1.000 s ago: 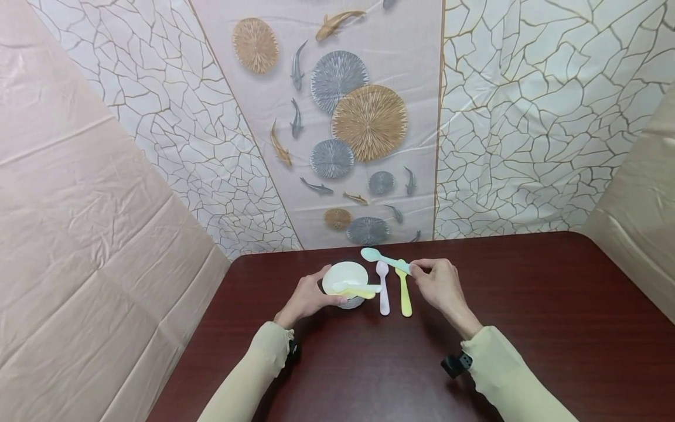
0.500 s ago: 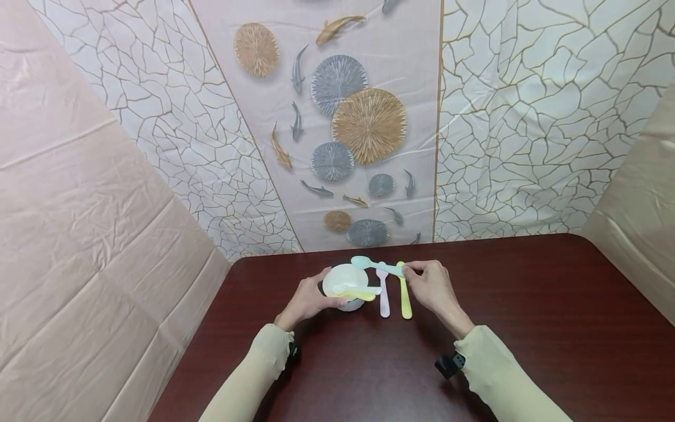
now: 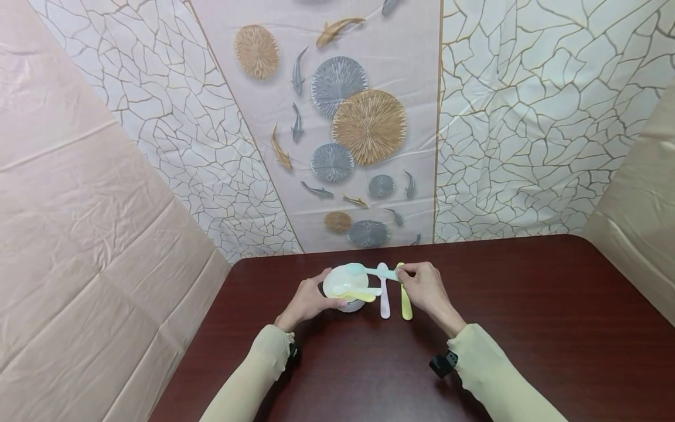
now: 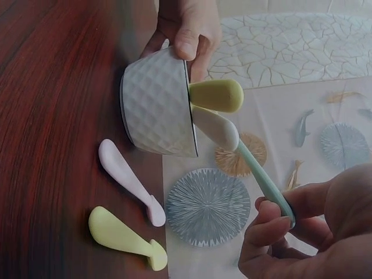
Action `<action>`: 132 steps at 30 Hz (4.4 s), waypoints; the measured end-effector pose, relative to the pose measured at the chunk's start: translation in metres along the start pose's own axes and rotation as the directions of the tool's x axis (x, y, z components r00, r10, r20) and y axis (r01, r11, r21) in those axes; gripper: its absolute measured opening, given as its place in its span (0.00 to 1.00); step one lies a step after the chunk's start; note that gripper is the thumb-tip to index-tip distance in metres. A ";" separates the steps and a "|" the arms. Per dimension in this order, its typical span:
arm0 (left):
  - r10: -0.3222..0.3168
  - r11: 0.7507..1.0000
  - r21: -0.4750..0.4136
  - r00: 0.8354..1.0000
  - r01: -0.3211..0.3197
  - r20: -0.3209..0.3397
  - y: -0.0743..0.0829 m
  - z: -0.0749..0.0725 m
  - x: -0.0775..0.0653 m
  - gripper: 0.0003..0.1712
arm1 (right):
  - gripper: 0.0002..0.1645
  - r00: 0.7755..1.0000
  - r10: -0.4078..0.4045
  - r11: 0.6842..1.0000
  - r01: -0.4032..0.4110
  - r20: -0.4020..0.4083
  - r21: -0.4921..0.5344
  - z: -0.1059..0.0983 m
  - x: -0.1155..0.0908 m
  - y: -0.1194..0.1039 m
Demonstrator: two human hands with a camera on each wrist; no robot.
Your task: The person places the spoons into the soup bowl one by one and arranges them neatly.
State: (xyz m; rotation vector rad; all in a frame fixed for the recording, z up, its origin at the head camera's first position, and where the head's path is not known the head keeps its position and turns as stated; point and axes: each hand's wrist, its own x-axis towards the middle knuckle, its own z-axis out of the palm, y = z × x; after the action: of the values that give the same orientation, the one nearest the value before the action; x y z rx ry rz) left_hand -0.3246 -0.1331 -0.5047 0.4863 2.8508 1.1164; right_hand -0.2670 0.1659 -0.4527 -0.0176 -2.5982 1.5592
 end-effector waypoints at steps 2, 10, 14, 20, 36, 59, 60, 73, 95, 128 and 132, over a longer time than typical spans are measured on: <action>0.009 1.000 0.008 1.000 -0.009 -0.003 0.000 0.000 0.000 0.62 | 0.20 1.000 -0.002 1.000 0.002 0.007 0.000 0.002 0.001 0.000; 0.009 1.000 0.001 1.000 -0.009 -0.002 0.001 -0.001 0.000 0.62 | 0.20 0.999 0.015 1.000 -0.015 0.043 -0.002 0.011 0.002 0.001; 0.003 1.000 0.003 1.000 -0.003 0.000 0.001 0.000 0.001 0.63 | 0.19 0.998 0.025 1.000 -0.025 0.058 -0.001 0.017 0.003 0.001; 0.004 1.000 0.003 1.000 -0.004 -0.002 0.000 0.001 0.002 0.61 | 0.20 0.996 0.046 0.999 -0.045 0.082 -0.006 0.026 0.004 0.004; 0.004 1.000 0.004 1.000 -0.004 0.000 0.000 0.000 -0.001 0.63 | 0.19 0.997 0.022 0.999 -0.018 0.078 -0.045 0.044 0.007 0.005; 0.014 1.000 -0.013 1.000 -0.014 -0.012 -0.001 0.001 0.000 0.63 | 0.20 0.991 0.073 0.997 -0.072 0.114 -0.014 0.047 0.009 0.003; 0.019 1.000 -0.012 1.000 -0.019 -0.013 -0.001 0.001 0.000 0.63 | 0.20 0.991 0.077 0.997 -0.076 0.114 -0.011 0.047 0.009 0.003; 0.008 1.000 -0.013 1.000 -0.008 -0.014 0.000 0.000 -0.002 0.63 | 0.28 0.989 0.126 0.992 -0.128 0.083 0.011 0.036 0.002 0.007; 0.011 1.000 -0.010 1.000 -0.011 -0.012 -0.002 0.001 0.000 0.64 | 0.23 1.000 0.018 0.980 -0.019 -0.008 -0.197 0.010 -0.016 0.029; 0.010 1.000 -0.011 1.000 -0.010 -0.016 0.000 0.002 -0.003 0.63 | 0.17 0.999 0.054 0.958 -0.053 -0.006 -0.281 0.010 -0.024 0.044; 0.007 1.000 -0.019 1.000 -0.007 -0.014 0.000 0.002 -0.003 0.63 | 0.15 0.999 0.042 0.957 -0.044 -0.014 -0.288 0.012 -0.024 0.047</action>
State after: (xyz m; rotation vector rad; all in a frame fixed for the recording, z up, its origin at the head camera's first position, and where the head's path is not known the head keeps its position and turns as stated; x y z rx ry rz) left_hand -0.3218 -0.1327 -0.5063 0.4897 2.8496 1.1506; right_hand -0.2467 0.1763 -0.5020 -0.1052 -2.8125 1.1742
